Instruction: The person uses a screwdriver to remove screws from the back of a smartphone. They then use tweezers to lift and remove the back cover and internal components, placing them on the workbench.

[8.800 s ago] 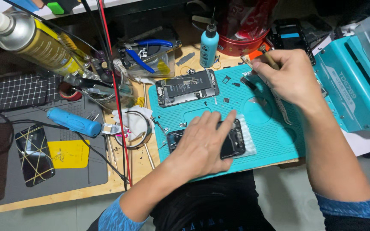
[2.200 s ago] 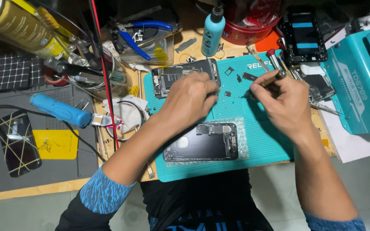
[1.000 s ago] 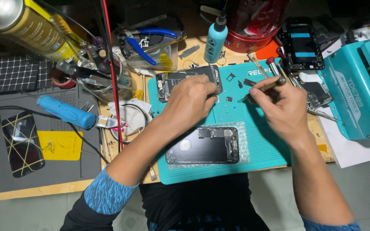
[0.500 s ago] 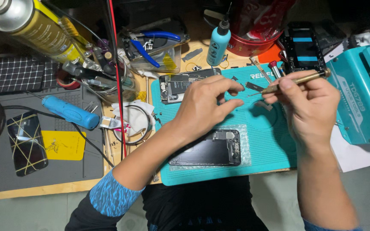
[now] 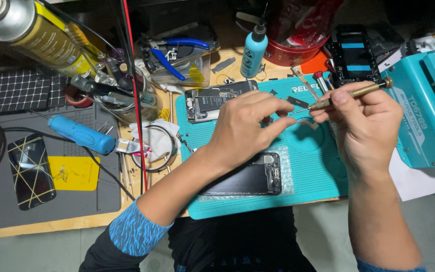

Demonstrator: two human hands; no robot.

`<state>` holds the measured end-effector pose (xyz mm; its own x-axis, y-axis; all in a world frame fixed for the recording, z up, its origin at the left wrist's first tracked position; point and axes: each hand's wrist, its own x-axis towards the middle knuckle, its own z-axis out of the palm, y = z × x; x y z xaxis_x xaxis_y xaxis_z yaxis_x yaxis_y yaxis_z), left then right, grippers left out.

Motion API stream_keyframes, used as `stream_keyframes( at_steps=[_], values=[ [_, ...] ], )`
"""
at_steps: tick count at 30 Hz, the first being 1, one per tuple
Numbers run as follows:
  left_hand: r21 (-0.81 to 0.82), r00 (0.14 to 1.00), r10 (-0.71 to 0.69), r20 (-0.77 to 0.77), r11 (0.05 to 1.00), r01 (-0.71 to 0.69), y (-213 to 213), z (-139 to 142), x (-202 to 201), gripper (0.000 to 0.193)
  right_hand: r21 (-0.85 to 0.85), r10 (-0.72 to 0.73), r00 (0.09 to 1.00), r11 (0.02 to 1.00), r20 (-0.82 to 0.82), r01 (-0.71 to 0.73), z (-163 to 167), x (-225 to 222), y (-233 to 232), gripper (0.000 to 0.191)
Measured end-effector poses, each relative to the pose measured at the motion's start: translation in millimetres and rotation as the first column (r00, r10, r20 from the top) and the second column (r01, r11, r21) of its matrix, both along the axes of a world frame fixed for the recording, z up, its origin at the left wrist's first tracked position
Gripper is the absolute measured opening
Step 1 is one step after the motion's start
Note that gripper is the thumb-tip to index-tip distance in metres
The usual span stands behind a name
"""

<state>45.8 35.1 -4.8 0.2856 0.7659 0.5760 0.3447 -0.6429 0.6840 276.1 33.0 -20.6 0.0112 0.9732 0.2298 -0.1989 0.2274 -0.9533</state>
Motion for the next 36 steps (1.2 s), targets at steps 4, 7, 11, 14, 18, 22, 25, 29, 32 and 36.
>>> stream_keyframes(
  at_steps=[4,7,11,14,18,22,25,29,32,36],
  values=[
    [0.028,0.999,0.016,-0.03,0.999,-0.015,0,0,1,0.016,-0.009,-0.004,1.0,1.0,-0.013,0.004,-1,-1,0,0.011],
    [0.06,0.999,0.024,-0.035,0.998,-0.022,-1,0,2,0.017,0.001,0.002,1.0,1.0,-0.007,-0.002,-2,-1,-1,0.012],
    [0.104,0.999,0.043,-0.034,0.994,-0.039,-1,-1,4,0.013,0.002,-0.011,1.0,1.0,0.019,0.011,-2,-2,-1,0.012],
    [0.111,0.998,0.051,-0.032,0.993,-0.047,0,-3,4,0.011,-0.003,-0.021,1.0,1.0,0.017,0.021,-1,-4,0,0.011],
    [0.108,0.996,0.073,-0.043,0.992,-0.068,5,-10,6,0.008,0.023,-0.058,0.996,0.998,0.069,0.057,-1,-9,3,0.011],
    [0.05,0.992,0.088,-0.089,0.995,-0.084,16,-24,9,0.007,0.054,-0.128,0.976,0.991,0.175,0.12,0,-11,3,0.009],
    [0.017,0.979,0.098,-0.178,0.995,-0.096,26,-38,13,0.007,0.1,-0.196,0.942,0.98,0.273,0.174,-2,-11,1,0.008],
    [0.041,0.952,0.087,-0.294,0.996,-0.078,33,-58,22,0.007,0.192,-0.278,0.872,0.957,0.403,0.216,-7,-10,-1,0.006],
    [0.061,0.939,0.086,-0.332,0.996,-0.07,36,-72,30,0.004,0.217,-0.3,0.841,0.95,0.45,0.224,-12,-9,-1,0.008],
    [0.113,0.931,0.095,-0.352,0.992,-0.058,39,-84,35,0.005,0.245,-0.321,0.804,0.943,0.501,0.224,-15,-6,-1,0.009]
  ],
)
